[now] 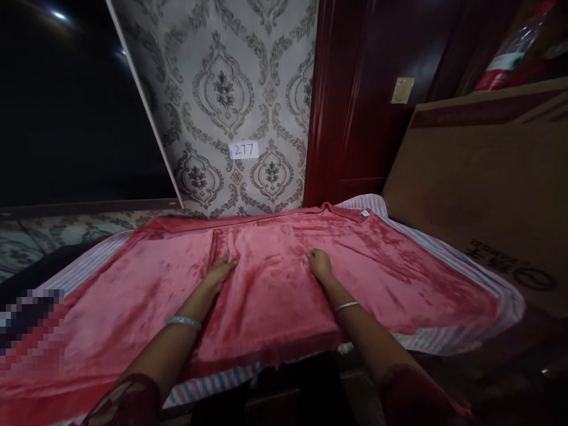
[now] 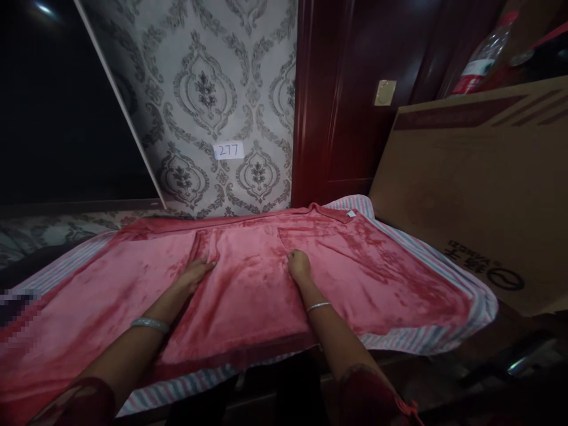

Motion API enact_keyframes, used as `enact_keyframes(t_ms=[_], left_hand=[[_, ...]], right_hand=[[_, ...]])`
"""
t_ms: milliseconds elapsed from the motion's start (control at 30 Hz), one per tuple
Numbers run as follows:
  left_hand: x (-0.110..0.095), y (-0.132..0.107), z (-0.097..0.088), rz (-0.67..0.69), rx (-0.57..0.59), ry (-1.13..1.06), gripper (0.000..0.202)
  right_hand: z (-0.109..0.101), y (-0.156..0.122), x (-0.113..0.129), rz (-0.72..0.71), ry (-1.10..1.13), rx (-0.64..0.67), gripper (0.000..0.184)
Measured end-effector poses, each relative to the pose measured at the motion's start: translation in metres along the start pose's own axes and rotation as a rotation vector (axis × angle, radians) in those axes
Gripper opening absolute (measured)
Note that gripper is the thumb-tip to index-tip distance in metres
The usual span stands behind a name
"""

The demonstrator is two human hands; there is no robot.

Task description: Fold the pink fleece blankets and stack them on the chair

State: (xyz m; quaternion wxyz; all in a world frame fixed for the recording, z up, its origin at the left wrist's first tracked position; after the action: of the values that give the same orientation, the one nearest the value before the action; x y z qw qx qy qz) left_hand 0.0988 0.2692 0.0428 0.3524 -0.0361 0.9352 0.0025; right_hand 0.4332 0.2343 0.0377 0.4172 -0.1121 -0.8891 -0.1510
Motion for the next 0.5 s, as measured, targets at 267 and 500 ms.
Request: enact_keyframes(t_ms=[267,500], left_hand=[[0.006,-0.006,0.006,-0.128,0.088,-0.339,0.046],[0.006,-0.019,0.004,-0.184,0.057,-0.603,0.035]], right_hand=[[-0.018,-0.032,-0.003,-0.029,-0.046,0.077,0.044],[-0.012,-0.082,0.008,-0.115,-0.198,0.139,0.026]])
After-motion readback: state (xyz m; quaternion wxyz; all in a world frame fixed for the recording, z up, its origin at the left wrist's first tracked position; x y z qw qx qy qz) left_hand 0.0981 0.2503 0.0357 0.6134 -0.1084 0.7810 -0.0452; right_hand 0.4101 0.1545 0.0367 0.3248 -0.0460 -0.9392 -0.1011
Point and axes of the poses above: each hand's wrist, its own y-axis towards the middle knuckle, its own z-axis out of the palm, x = y × z, the point moved 5 cm from there along y, towards the middle knuckle, and after that the axes turned 12 degrees about y, right-handed, at the moved point
